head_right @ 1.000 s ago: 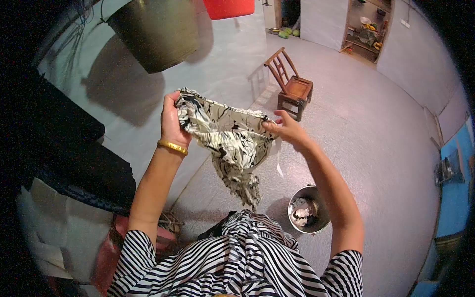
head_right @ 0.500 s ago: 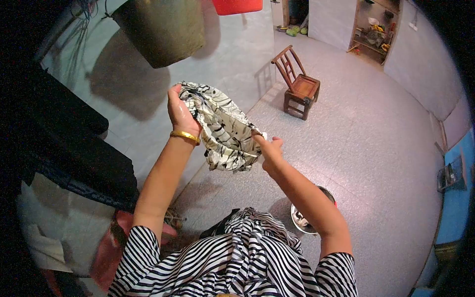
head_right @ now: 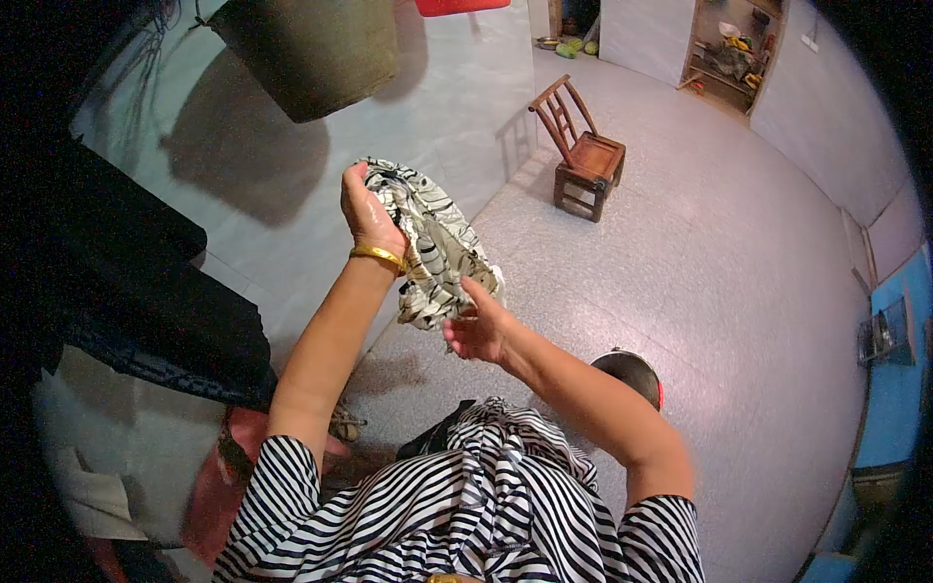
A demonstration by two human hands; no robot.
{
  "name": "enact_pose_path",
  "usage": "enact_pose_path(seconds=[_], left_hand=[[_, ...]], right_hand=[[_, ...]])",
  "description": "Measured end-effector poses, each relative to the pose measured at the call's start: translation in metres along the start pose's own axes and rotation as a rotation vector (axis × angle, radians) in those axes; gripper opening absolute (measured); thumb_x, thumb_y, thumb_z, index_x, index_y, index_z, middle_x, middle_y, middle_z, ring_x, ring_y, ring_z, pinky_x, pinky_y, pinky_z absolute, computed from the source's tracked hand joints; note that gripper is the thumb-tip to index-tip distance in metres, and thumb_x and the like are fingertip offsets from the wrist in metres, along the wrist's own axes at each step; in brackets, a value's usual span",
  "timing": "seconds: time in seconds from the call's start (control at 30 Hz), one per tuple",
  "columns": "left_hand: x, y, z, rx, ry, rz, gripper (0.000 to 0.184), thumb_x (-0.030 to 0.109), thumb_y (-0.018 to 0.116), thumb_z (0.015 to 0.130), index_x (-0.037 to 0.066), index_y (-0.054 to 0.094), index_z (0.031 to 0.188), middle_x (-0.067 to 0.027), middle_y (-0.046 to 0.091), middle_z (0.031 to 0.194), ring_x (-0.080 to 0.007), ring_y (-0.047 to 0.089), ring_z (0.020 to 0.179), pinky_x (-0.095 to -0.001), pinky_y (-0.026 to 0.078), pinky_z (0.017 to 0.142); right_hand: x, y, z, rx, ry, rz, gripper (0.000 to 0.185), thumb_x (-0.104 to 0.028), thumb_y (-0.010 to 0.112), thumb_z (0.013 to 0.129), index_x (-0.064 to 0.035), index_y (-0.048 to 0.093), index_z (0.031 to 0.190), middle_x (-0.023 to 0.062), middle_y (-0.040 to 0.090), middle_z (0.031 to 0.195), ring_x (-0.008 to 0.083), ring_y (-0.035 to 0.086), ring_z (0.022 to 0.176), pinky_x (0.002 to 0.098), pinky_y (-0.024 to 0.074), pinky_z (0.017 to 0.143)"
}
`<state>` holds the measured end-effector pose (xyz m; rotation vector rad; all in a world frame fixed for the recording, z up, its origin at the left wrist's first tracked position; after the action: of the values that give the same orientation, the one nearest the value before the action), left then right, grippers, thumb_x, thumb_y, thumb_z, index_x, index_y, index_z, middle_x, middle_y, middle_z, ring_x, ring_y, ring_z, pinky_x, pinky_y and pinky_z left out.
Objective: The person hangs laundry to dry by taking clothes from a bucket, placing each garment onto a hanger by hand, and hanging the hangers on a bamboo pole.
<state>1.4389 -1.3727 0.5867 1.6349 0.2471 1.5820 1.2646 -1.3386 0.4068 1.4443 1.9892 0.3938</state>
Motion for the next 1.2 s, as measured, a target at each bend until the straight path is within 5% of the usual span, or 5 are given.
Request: enact_pose_path(seconds=[0.17,0.4,0.7,0.83,1.2], left_hand=[[0.002,-0.025,0.009,0.074,-0.073,0.058,0.014,0.020,0.047,0.068,0.007,0.043,0.067,0.0011,0.039,0.066,-0.0102,0.040,0.064,-0.0249,0.037,0.059],[-0.034,-0.108,0.024,-0.232,-0.176,0.671,0.011,0.011,0.051,0.065,0.007,0.042,0.059,-0.0011,0.046,0.052,-0.0099,0.047,0.045,-0.0231,0.040,0.042],[-0.102,-0.074,-0.069,-1.326,-0.205,1.319,0.064,0.003,0.055,0.056,0.008,0.030,0.114,-0.0128,0.027,0.123,-0.0228,0.029,0.112,-0.0312,0.027,0.089],[-0.136,-0.082,-0.129,-1.398,-0.840,0.984,0.066,0.003,0.053,0.065,0.006,0.018,0.122,-0.0149,0.047,0.105,-0.0202,0.045,0.095,-0.0284,0.037,0.079],[-0.143,-0.082,-0.139,-1.638,-0.623,1.541,0.039,0.027,0.050,0.067,0.001,0.047,0.096,-0.0119,0.055,0.077,-0.0185,0.052,0.061,-0.0326,0.041,0.056]], right_hand=[[-0.086,-0.003,-0.011,-0.005,-0.546,0.009,0.021,-0.011,0.032,0.078,-0.0036,0.045,0.092,0.0122,0.053,0.084,0.0195,0.052,0.068,0.0332,0.0447,0.064],[-0.207,-0.018,-0.081,0.304,-1.185,-0.221,0.016,-0.007,0.040,0.068,0.0002,0.047,0.081,0.0032,0.045,0.066,0.0118,0.042,0.058,0.0235,0.0359,0.053],[-0.205,0.069,-0.107,0.049,-1.253,-0.554,0.024,-0.008,0.040,0.069,0.0025,0.044,0.090,0.0051,0.046,0.068,0.0100,0.043,0.060,0.0221,0.0362,0.053],[-0.194,0.087,-0.125,-0.017,-1.186,-0.636,0.025,-0.009,0.044,0.071,0.0026,0.042,0.094,0.0081,0.048,0.074,0.0126,0.046,0.065,0.0241,0.0386,0.057],[-0.199,0.033,-0.138,0.088,-0.988,-1.032,0.047,0.003,0.043,0.057,0.0027,0.041,0.105,0.0133,0.048,0.094,0.0197,0.048,0.083,0.0274,0.0383,0.074]])
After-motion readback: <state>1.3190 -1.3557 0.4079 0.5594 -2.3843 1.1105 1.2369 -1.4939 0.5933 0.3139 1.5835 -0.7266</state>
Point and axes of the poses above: each hand's wrist, its own z-axis towards the middle knuckle, its own y-axis out of the palm, x = y × z, the point moved 10 cm from there along z, towards the middle knuckle
